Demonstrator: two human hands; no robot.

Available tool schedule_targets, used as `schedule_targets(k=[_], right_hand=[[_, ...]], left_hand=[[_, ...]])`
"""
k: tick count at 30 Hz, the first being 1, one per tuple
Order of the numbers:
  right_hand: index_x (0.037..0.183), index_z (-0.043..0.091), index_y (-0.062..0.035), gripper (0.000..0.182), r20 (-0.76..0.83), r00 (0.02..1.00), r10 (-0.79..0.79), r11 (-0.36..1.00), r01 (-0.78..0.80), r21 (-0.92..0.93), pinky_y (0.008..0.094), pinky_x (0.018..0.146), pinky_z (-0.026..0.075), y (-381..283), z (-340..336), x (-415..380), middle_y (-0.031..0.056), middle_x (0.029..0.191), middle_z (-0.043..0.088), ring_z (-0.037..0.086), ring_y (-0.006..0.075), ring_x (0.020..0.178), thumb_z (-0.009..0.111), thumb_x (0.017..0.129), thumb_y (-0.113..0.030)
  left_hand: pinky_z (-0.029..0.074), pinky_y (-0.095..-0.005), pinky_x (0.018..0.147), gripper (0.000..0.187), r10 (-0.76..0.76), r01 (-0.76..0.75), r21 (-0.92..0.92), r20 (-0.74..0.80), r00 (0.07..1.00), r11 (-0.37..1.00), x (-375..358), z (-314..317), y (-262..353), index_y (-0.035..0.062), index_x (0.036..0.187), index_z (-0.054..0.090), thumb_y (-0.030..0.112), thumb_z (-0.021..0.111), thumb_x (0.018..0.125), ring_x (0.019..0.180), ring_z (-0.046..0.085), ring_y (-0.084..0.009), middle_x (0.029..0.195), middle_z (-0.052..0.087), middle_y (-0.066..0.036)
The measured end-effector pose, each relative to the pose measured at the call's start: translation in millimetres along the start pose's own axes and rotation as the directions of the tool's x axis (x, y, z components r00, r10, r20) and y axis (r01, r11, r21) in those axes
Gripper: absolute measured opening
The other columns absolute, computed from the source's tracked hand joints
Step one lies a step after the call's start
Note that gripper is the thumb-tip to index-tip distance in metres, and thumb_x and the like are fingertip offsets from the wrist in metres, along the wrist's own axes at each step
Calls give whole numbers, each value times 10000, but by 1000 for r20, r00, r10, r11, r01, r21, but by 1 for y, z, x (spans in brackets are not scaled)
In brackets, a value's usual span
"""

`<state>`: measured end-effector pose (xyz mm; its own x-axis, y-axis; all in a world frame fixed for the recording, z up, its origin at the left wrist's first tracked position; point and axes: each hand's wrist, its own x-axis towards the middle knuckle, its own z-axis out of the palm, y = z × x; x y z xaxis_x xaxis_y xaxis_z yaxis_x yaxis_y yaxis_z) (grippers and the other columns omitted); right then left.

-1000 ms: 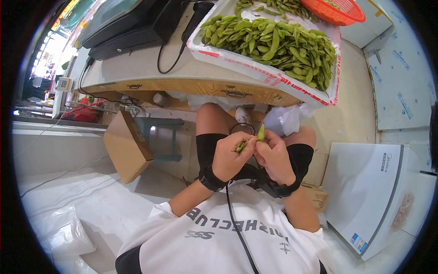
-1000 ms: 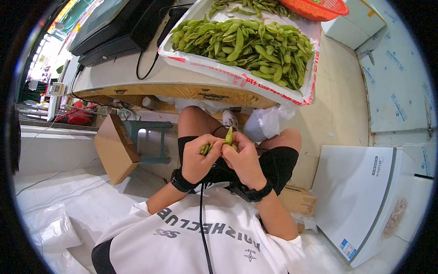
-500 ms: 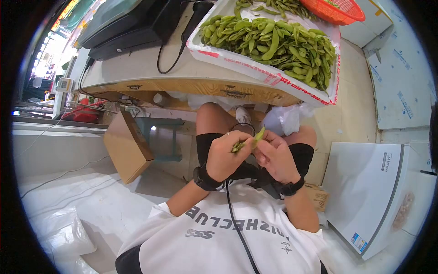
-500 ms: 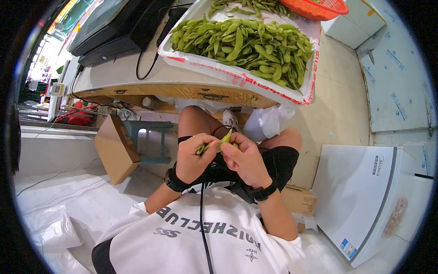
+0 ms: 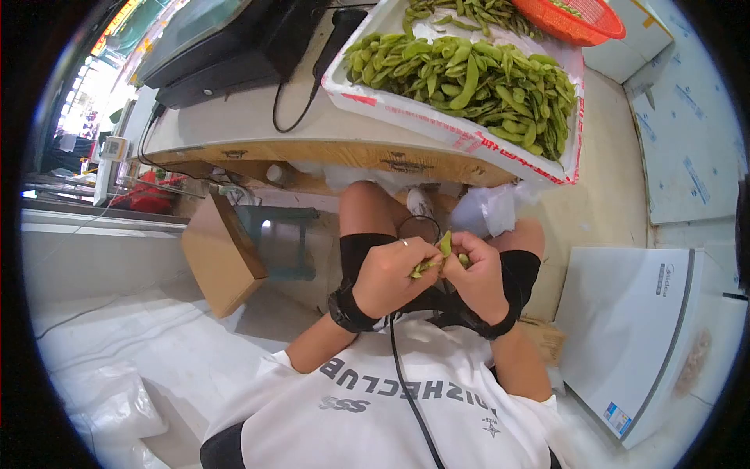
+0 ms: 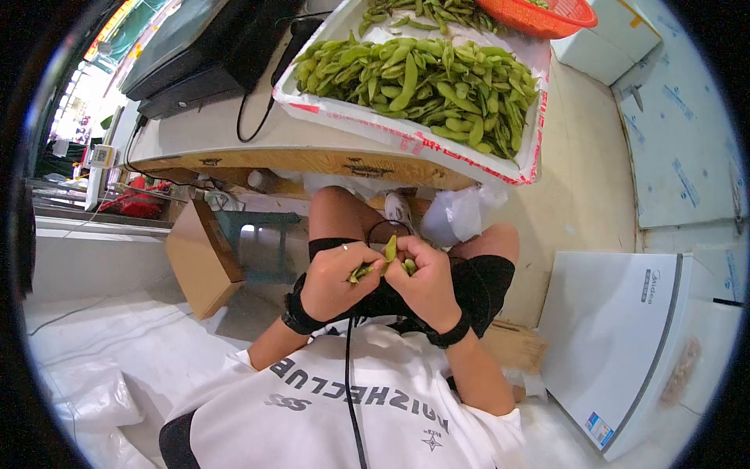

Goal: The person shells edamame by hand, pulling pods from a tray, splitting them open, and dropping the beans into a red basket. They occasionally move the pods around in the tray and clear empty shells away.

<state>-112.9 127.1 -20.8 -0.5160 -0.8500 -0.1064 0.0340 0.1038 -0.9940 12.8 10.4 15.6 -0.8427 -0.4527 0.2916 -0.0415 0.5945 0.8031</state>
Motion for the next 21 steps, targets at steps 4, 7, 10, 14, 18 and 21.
schedule_targets(k=[4,7,10,14,18,21], right_hand=[[1049,628,10,194,-6,991,135,941,-126,315,175,489,361,1,7,-2,10,714,602,459,22,556,541,893,-68],[1082,626,2,218,112,973,202,828,-231,510,168,472,343,-2,-2,-4,35,747,626,458,29,538,501,921,-73],[1106,617,0,227,159,966,202,755,-257,603,165,461,327,-5,-4,-5,43,775,630,443,33,526,508,932,-97],[1124,610,4,256,220,948,229,711,-318,627,157,460,325,-9,-6,-3,36,795,626,435,30,525,576,942,-173],[1142,607,2,298,236,941,243,701,-338,628,150,456,323,-10,-5,-3,31,801,623,435,26,526,606,943,-220],[1150,605,3,269,240,935,263,670,-355,652,153,448,323,-16,-6,-5,32,802,622,448,28,534,565,960,-183]], left_hand=[[475,-322,564,91,-20,22,31,-68,997,999,1,4,1,5,866,630,35,683,798,641,622,-274,745,626,-128],[479,-318,569,87,-92,93,9,-69,993,996,0,1,2,5,868,635,39,682,803,639,626,-265,747,630,-127],[479,-315,566,84,-52,54,28,-61,997,998,1,0,1,4,869,637,45,681,811,633,626,-259,747,630,-128],[477,-316,559,86,-52,54,26,-72,996,998,1,1,2,4,869,637,53,684,816,626,624,-257,744,629,-128],[473,-312,553,81,-65,67,33,-78,995,997,3,1,5,2,865,637,56,681,824,617,618,-250,737,626,-126],[467,-308,547,76,-80,83,31,-91,993,996,4,-1,7,1,862,637,57,677,830,607,612,-244,733,624,-124]])
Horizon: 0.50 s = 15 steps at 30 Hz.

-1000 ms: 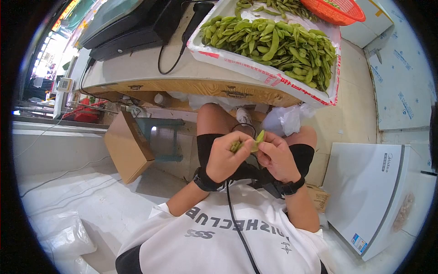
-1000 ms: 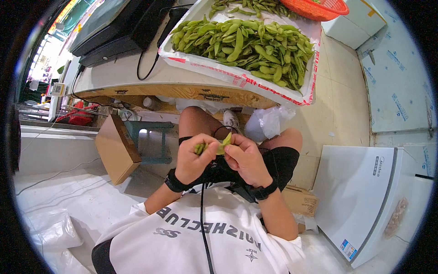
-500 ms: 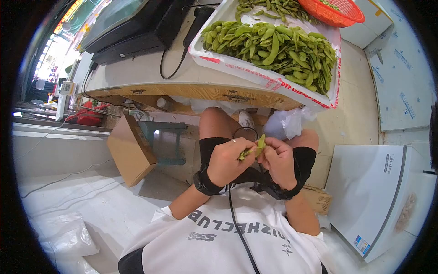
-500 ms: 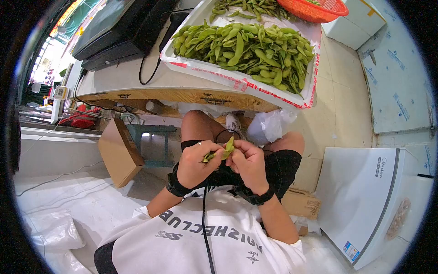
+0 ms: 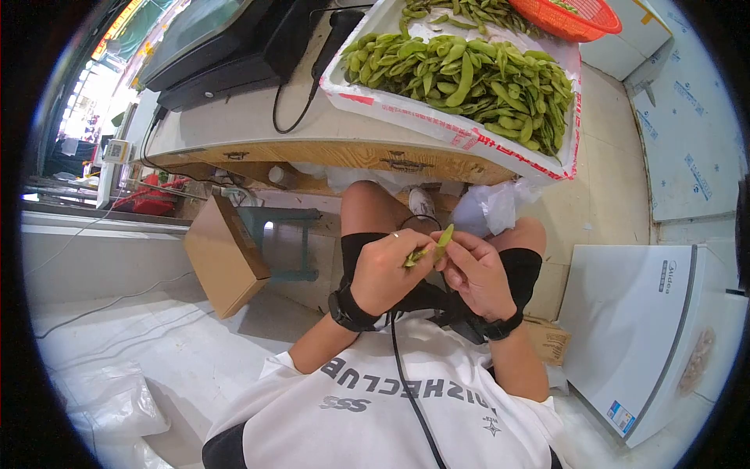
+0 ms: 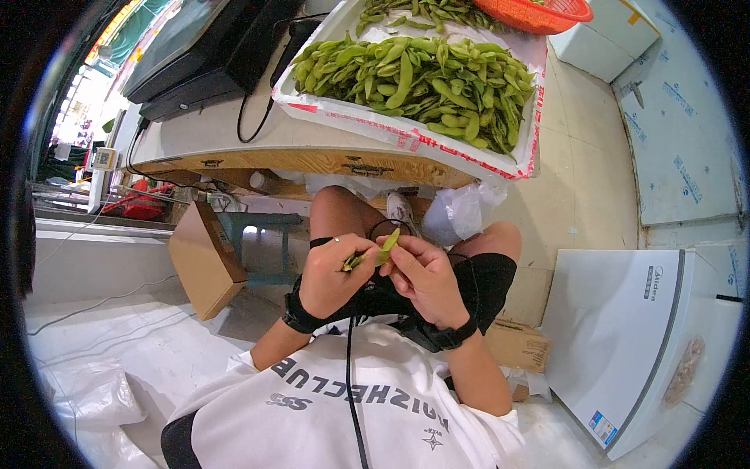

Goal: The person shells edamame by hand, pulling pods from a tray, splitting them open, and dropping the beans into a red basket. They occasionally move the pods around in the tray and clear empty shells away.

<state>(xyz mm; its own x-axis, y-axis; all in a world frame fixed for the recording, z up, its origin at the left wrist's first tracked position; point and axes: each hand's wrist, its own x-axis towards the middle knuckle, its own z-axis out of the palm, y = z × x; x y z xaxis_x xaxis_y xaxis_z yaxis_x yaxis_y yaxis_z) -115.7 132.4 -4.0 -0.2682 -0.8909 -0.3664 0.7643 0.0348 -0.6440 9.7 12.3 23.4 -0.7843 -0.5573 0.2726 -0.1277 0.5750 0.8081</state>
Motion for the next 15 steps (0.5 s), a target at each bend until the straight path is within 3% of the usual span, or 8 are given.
schedule_targets(k=[6,9,12,15], right_hand=[[1118,610,6,247,-28,997,-71,997,70,-28,152,441,325,4,-4,1,24,787,615,471,34,550,509,974,-166],[1114,609,-5,234,-25,998,-61,995,63,72,150,444,329,1,-3,0,25,787,616,471,34,550,539,967,-173],[1128,603,-19,234,-23,1000,-17,1000,17,-12,149,452,336,3,-4,2,23,785,607,471,36,553,563,963,-181],[1146,597,-33,246,18,1000,-11,999,10,53,148,459,342,4,-5,2,12,781,596,472,37,563,577,960,-192]], left_hand=[[461,-312,533,84,61,-59,52,-27,998,997,1,2,2,7,859,641,53,691,809,595,611,-254,714,610,-119],[460,-316,529,92,115,-114,93,-11,993,989,2,1,3,12,859,641,50,697,797,596,612,-261,706,602,-118],[460,-324,529,94,119,-120,97,13,993,988,1,1,3,14,860,639,46,696,793,596,612,-268,707,601,-120],[461,-332,530,91,99,-99,88,-1,995,991,0,1,3,16,860,636,44,692,794,598,610,-276,711,602,-122]])
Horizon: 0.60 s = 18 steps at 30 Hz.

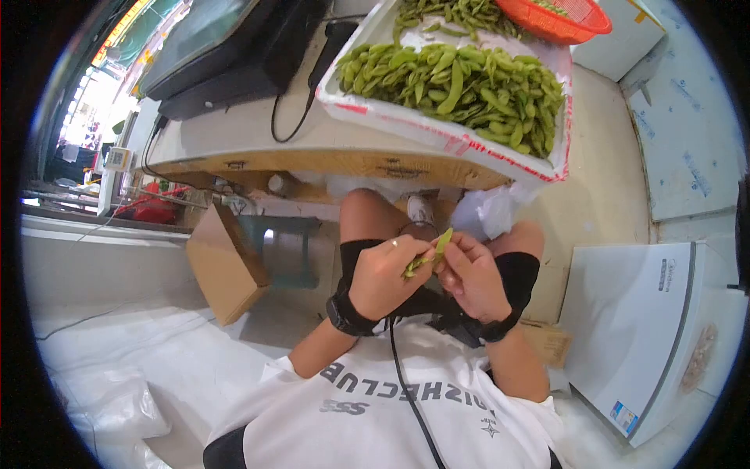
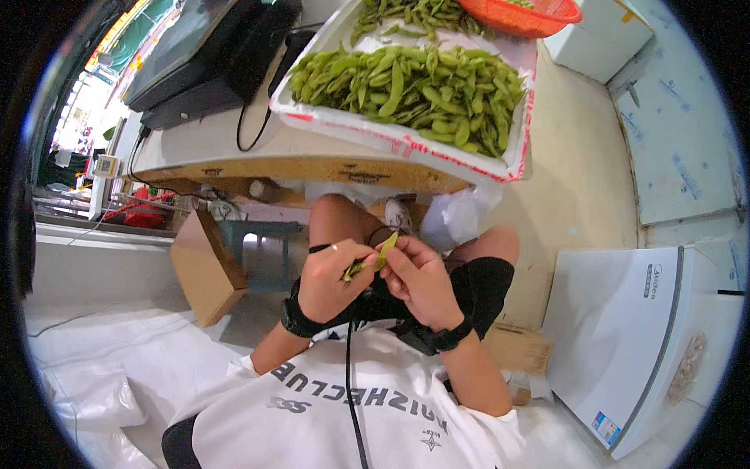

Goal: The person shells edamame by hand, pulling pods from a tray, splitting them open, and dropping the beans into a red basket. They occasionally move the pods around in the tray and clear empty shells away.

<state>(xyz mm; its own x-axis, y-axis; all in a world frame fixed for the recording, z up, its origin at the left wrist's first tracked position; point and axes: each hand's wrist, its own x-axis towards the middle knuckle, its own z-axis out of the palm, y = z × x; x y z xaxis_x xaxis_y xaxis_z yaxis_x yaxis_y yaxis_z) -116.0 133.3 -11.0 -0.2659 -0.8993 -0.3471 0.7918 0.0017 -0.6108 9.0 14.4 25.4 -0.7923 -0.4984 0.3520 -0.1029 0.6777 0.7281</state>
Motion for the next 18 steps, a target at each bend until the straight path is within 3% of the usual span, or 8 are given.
schedule_targets(k=[5,10,13,17,18], right_hand=[[1161,594,-39,237,23,1000,12,995,-15,103,158,467,361,-1,3,-1,15,802,601,500,48,598,558,959,-157],[1029,618,-44,181,-17,999,-41,992,43,120,154,458,343,-9,4,-6,6,786,588,480,35,575,591,945,-202],[962,618,-62,165,15,1000,23,999,-22,-33,150,453,325,-27,5,-9,-32,737,550,448,16,549,618,935,-225],[955,619,-87,183,-15,1000,-21,962,16,-272,146,458,285,-51,11,-17,-91,666,496,403,0,524,650,919,-264],[942,624,-86,184,-59,998,-34,942,12,-334,150,463,287,-62,16,-21,-92,668,500,402,-1,527,652,917,-266]], left_hand=[[474,-347,548,101,-12,13,16,-32,999,1000,3,-2,2,25,867,631,53,692,791,629,612,-293,720,594,-126],[469,-305,564,28,-125,122,-63,-39,991,991,7,-8,17,15,837,659,30,669,816,625,630,-244,721,635,-119],[463,-292,557,34,-88,89,-97,20,996,991,6,-8,20,13,844,665,30,671,815,617,630,-223,714,635,-117],[445,-266,530,98,-13,20,-188,39,999,982,8,-7,25,12,927,689,44,669,837,579,600,-155,683,622,-84],[439,-256,526,112,-77,78,-256,11,997,964,7,-6,25,9,949,690,51,665,848,577,586,-132,679,618,-66]])
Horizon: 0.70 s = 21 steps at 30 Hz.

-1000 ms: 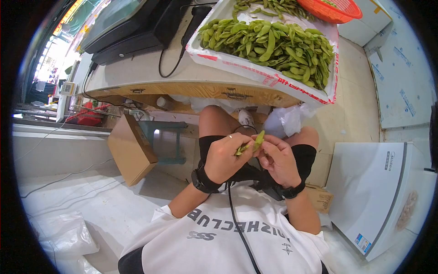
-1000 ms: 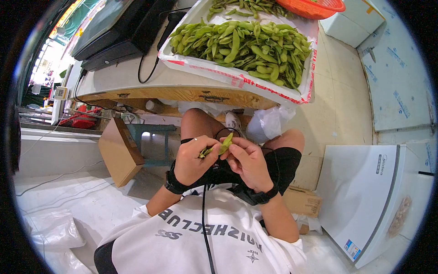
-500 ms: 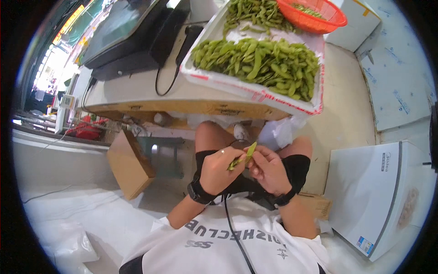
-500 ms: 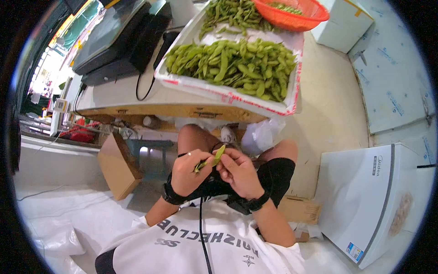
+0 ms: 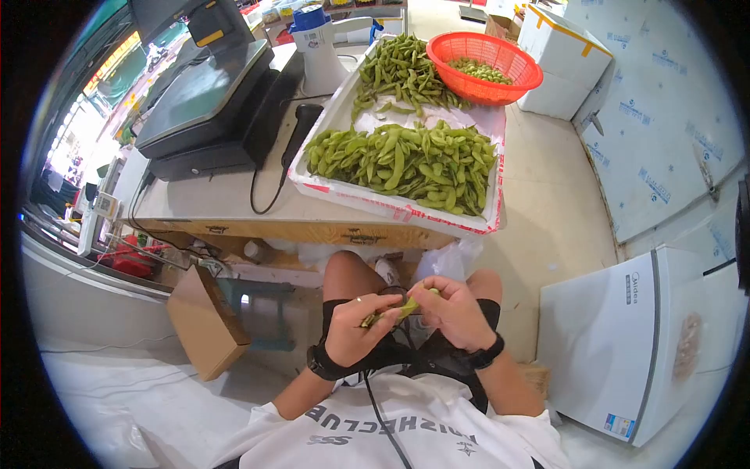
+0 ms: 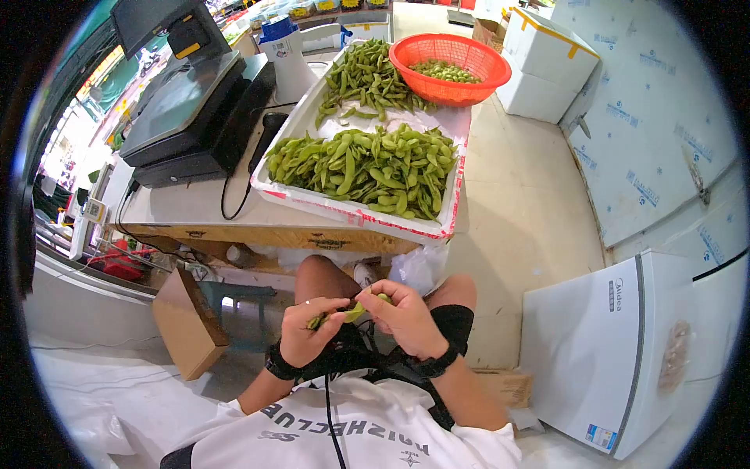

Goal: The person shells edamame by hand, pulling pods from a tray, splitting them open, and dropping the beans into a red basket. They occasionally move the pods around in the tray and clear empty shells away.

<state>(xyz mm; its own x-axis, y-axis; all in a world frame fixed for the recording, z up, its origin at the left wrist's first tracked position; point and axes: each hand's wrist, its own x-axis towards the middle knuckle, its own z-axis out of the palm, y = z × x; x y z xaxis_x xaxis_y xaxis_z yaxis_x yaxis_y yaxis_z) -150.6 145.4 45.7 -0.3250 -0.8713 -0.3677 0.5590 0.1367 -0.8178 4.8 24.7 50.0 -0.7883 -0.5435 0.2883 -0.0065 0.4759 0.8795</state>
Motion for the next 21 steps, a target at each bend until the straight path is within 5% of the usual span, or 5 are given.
schedule_targets(k=[3,9,15,19,21], right_hand=[[897,642,-80,195,-107,984,-144,965,116,-237,166,478,302,-39,-9,-3,-91,677,521,405,-6,543,661,909,-274],[827,658,-34,267,10,914,-405,675,306,-672,199,489,321,-192,8,39,-73,658,540,428,16,562,708,857,-294],[815,666,-31,379,-98,945,-313,497,75,-864,242,430,308,-240,0,137,-41,600,512,407,59,473,711,832,-407],[769,685,-17,475,-136,964,-228,94,-117,-989,262,390,298,-244,-7,164,-14,569,501,381,86,418,665,835,-487],[754,693,-9,438,-101,940,-325,146,-56,-988,238,442,340,-241,-9,162,-3,586,511,439,71,492,586,897,-409]], left_hand=[[421,-228,515,145,-142,127,-190,-67,988,974,-6,-2,-4,0,997,694,74,651,880,575,546,-71,677,610,-20],[420,-212,530,156,-246,236,-308,4,969,922,-14,-11,-17,0,998,696,107,643,897,581,535,-60,709,630,-23],[481,-260,630,174,-274,277,-249,50,961,928,-22,-26,-24,-4,990,692,124,652,879,679,628,-144,822,696,-120],[417,-217,496,119,-226,206,-275,-43,973,939,-24,-34,-36,20,949,712,100,647,889,549,548,-55,643,623,5],[418,-215,502,117,-242,219,-297,-43,969,929,-23,-40,-40,23,955,710,96,647,889,558,546,-54,657,626,7]])
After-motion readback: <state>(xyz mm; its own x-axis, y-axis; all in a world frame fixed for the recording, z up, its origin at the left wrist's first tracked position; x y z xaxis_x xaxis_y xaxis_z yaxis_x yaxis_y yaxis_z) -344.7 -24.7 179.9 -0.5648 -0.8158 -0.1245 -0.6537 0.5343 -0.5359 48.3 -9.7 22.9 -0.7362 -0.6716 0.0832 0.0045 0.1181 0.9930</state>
